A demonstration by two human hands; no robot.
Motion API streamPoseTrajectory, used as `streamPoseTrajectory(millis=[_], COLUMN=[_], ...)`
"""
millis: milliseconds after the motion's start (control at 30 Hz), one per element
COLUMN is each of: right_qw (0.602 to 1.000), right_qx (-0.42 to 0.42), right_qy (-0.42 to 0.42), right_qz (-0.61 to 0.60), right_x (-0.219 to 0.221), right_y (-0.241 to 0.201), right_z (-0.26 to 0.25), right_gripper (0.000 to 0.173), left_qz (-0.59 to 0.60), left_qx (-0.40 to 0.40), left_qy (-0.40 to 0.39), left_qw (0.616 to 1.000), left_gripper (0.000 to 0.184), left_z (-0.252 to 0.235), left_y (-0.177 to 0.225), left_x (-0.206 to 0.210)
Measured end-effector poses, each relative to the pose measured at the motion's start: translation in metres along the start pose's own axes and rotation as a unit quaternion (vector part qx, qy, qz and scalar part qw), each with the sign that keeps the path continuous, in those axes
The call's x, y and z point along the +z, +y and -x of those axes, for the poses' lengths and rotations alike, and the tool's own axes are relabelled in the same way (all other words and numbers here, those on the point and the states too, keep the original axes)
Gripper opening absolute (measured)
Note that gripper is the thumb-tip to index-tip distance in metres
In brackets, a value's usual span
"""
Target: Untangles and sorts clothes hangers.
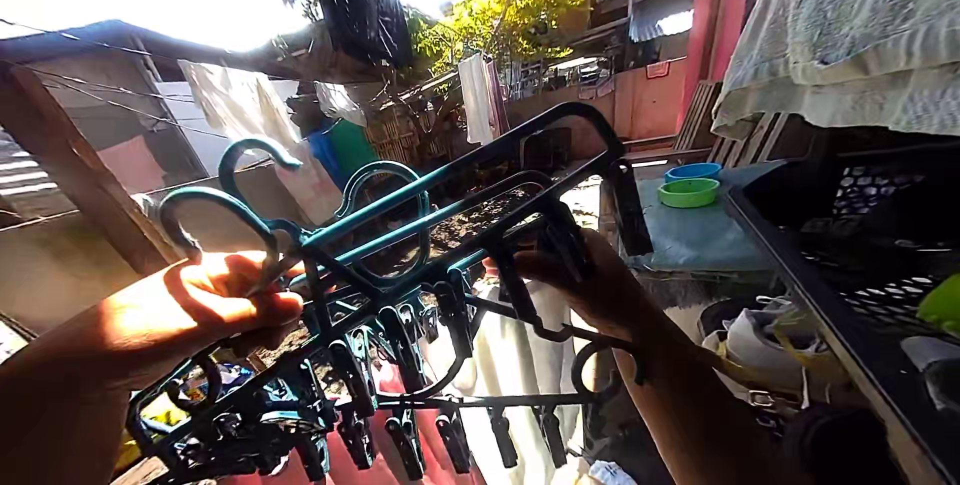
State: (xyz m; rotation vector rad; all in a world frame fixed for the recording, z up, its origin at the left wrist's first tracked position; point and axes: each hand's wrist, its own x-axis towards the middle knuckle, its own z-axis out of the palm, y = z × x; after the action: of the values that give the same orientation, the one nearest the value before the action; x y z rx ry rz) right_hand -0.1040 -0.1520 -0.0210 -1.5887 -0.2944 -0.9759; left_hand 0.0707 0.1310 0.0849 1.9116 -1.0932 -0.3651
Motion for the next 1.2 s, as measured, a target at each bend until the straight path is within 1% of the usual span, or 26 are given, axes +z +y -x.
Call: streamPoseTrajectory(millis=[133, 200, 233, 300, 333, 367, 467, 533, 600, 700, 733, 800, 867, 900, 933, 967, 1033, 1067, 1200], right_qw=[0.999, 0.998, 0.999, 0.999, 0.997, 0.996, 0.996, 0.996, 0.996, 0.99, 0.989, 0.988, 0.987, 0.988, 0.994, 0.997, 0.999, 0.999, 0.998], right_qx=[0.016, 0.012, 0.002, -0.018, -0.023, -0.026, -0.026, -0.024, -0.02, 0.012, 0.013, 0.006, -0.008, -0.019, -0.021, -0.018, 0.003, 0.019, 0.011], right_qy=[0.038, 0.048, 0.04, -0.019, -0.054, -0.075, -0.056, -0.043, -0.073, -0.127, -0.129, -0.12, -0.113, -0.101, -0.064, -0.028, 0.013, 0.031, 0.061], right_qz=[-0.019, -0.027, -0.025, -0.036, -0.04, -0.039, -0.057, -0.07, -0.051, -0.059, -0.065, -0.099, -0.118, -0.112, -0.09, -0.072, -0.04, -0.032, -0.01], right_x=[0.007, 0.013, 0.015, 0.013, 0.012, 0.013, 0.02, 0.021, 0.017, 0.013, 0.013, 0.015, 0.02, 0.025, 0.031, 0.037, 0.042, 0.044, 0.046], right_y=[-0.002, -0.007, -0.009, -0.01, -0.01, -0.012, -0.015, -0.014, -0.012, -0.006, -0.002, 0.004, 0.004, 0.002, 0.001, 0.004, 0.01, 0.011, 0.001], right_z=[0.005, 0.008, 0.01, 0.013, 0.014, 0.016, 0.019, 0.023, 0.026, 0.028, 0.028, 0.031, 0.034, 0.036, 0.038, 0.04, 0.041, 0.042, 0.049], right_gripper=[0.01, 0.012, 0.014, 0.024, 0.031, 0.034, 0.024, 0.021, 0.029, 0.051, 0.052, 0.043, 0.033, 0.026, 0.019, 0.017, 0.029, 0.032, 0.021], left_qz=[0.019, 0.034, 0.04, 0.052, 0.057, 0.062, 0.067, 0.08, 0.086, 0.1, 0.096, 0.089, 0.099, 0.101, 0.102, 0.108, 0.118, 0.121, 0.133], left_qx=[0.016, 0.024, 0.025, 0.032, 0.038, 0.047, 0.069, 0.067, 0.055, 0.047, 0.044, 0.037, 0.038, 0.038, 0.034, 0.028, 0.019, 0.016, 0.024], left_qy=[-0.006, -0.005, 0.004, 0.01, 0.003, -0.012, -0.04, -0.045, -0.039, -0.038, -0.032, -0.02, -0.025, -0.026, -0.027, -0.028, -0.033, -0.035, -0.061], left_qw=[1.0, 0.999, 0.999, 0.998, 0.998, 0.997, 0.995, 0.994, 0.994, 0.993, 0.994, 0.995, 0.994, 0.994, 0.994, 0.993, 0.992, 0.992, 0.989], left_gripper=[0.015, 0.016, 0.017, 0.019, 0.018, 0.017, 0.014, 0.015, 0.015, 0.011, 0.011, 0.012, 0.011, 0.009, 0.008, 0.008, 0.012, 0.014, 0.015], left_z=[0.0, 0.001, 0.003, 0.005, 0.005, 0.004, 0.005, 0.009, 0.011, 0.013, 0.013, 0.014, 0.012, 0.012, 0.011, 0.01, 0.009, 0.008, 0.005], left_y=[-0.011, -0.016, -0.018, -0.022, -0.025, -0.027, -0.03, -0.03, -0.029, -0.034, -0.034, -0.032, -0.031, -0.031, -0.03, -0.029, -0.028, -0.027, -0.028], left_x=[-0.002, -0.004, -0.004, -0.005, -0.006, -0.007, -0.007, -0.006, -0.005, -0.008, -0.007, -0.003, 0.0, 0.002, 0.005, 0.008, 0.014, 0.018, 0.024])
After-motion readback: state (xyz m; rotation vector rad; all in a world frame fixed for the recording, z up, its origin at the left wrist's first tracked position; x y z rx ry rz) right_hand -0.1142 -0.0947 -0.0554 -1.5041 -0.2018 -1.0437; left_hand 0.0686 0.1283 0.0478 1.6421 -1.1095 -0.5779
